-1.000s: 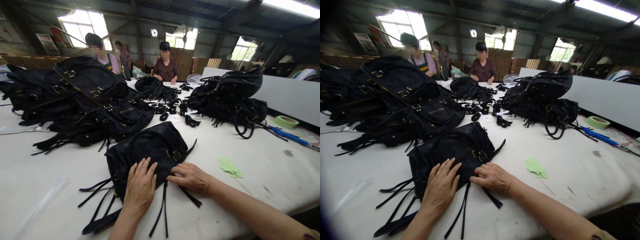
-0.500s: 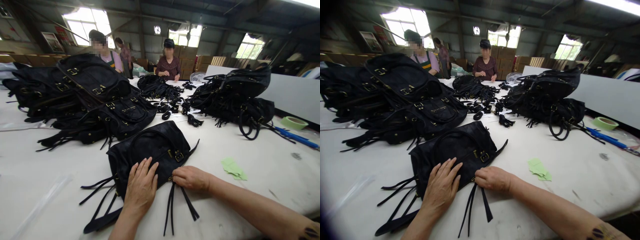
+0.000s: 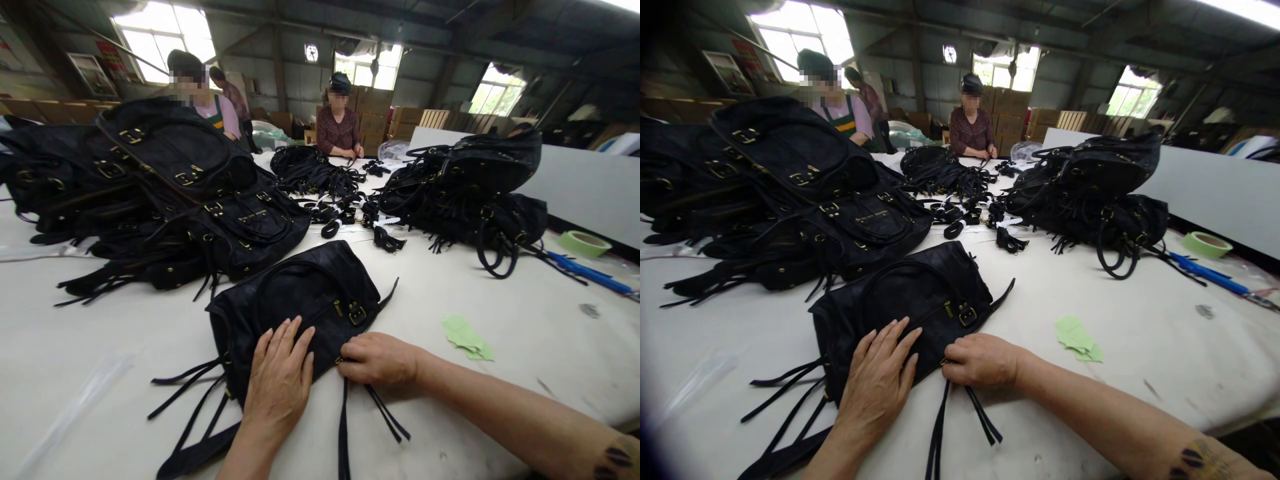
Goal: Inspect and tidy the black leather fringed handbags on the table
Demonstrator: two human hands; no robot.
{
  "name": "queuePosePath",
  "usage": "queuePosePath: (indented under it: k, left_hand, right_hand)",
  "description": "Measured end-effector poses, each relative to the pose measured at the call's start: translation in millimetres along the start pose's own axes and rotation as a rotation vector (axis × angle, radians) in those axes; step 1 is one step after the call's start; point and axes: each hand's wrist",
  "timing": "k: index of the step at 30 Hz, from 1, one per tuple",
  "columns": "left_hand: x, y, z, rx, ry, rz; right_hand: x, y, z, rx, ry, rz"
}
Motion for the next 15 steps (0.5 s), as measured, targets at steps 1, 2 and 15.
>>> queuePosePath:
  k: [1, 2, 15]
  left_hand:
    - [0, -0.1, 0, 0.005, -0.007, 0.001]
    - [-1, -0.2, -1, 0.008, -0.011, 0.001]
    - [-6, -15.7, -8, 0.073, -0.065, 0.213]
  right_hand:
    - [-1, -1, 0, 0.006, -0.002, 0.005]
    - [-2, -1, 0, 0.018, -0.004, 0.009]
    - [-6, -24, -23, 0.474, -0.462, 0.258]
Point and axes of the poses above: each hand's wrist, its own x-axis towards the middle knuckle, its own y-axis out of the back of the hand, z = x × y, and after that the axes turned 5 degrees about z, right-handed
